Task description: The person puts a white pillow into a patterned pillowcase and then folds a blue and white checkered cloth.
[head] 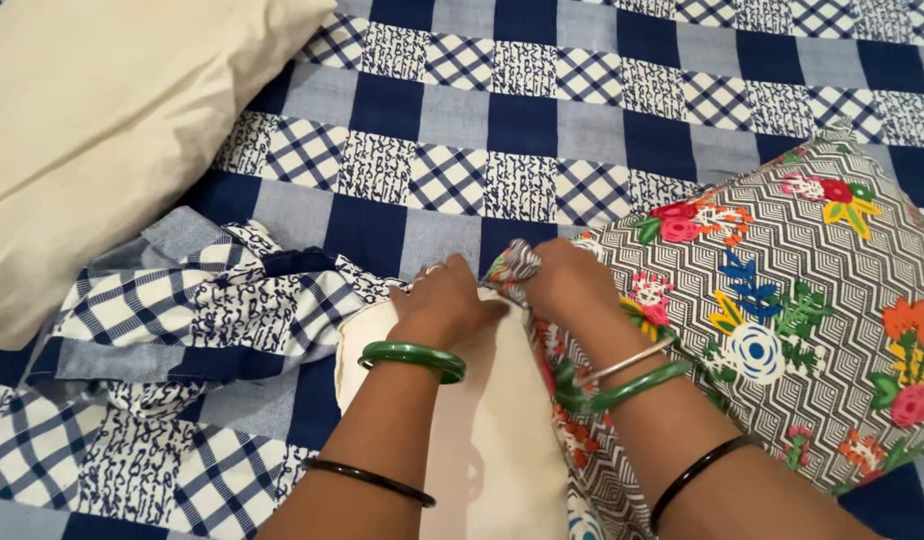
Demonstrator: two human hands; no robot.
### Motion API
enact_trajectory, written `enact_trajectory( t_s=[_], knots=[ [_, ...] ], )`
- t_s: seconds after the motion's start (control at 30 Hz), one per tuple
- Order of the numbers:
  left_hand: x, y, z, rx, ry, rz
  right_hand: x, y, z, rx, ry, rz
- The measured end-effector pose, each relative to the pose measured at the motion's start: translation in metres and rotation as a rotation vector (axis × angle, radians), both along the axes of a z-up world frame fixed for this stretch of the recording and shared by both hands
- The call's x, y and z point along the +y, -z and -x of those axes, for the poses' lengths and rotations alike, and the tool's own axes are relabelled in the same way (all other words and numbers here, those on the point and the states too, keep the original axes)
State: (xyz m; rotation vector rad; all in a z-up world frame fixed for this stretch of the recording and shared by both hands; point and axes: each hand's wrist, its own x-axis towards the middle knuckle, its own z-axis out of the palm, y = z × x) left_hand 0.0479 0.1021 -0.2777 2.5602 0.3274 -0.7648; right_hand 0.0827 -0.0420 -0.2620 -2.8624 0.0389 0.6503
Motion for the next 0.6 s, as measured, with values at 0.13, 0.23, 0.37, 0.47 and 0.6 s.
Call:
enact_trajectory(
  t_s=[0.13, 0.23, 0.37, 0.47, 0.6],
  knots=[
    [-0.005, -0.021, 0.003, 0.044, -0.004, 0.033, -0.014, 0.025, -0.018, 0.029, 0.060, -0.097],
    [-0.009, -0.033, 0.011, 0.030, 0.001, -0.006, -0.032, 0.051, -0.021, -0.166, 0.101, -0.414],
    [-0.026, -0.042, 0.023, -0.176, -0.218, 0.017, -0.041, 0.025, -0.021, -0.155, 0.257, -0.610],
    [-0.042, -0.052, 0.020, -0.397, -0.322, 0.012, -0.039, -0.028, -0.003, -0.058, 0.327, -0.850],
    [-0.056, -0.077, 0.018, -0.663, -0.257, 0.031, -0.052, -0.087, 0.012, -0.011, 0.129, -0.941]
  ],
)
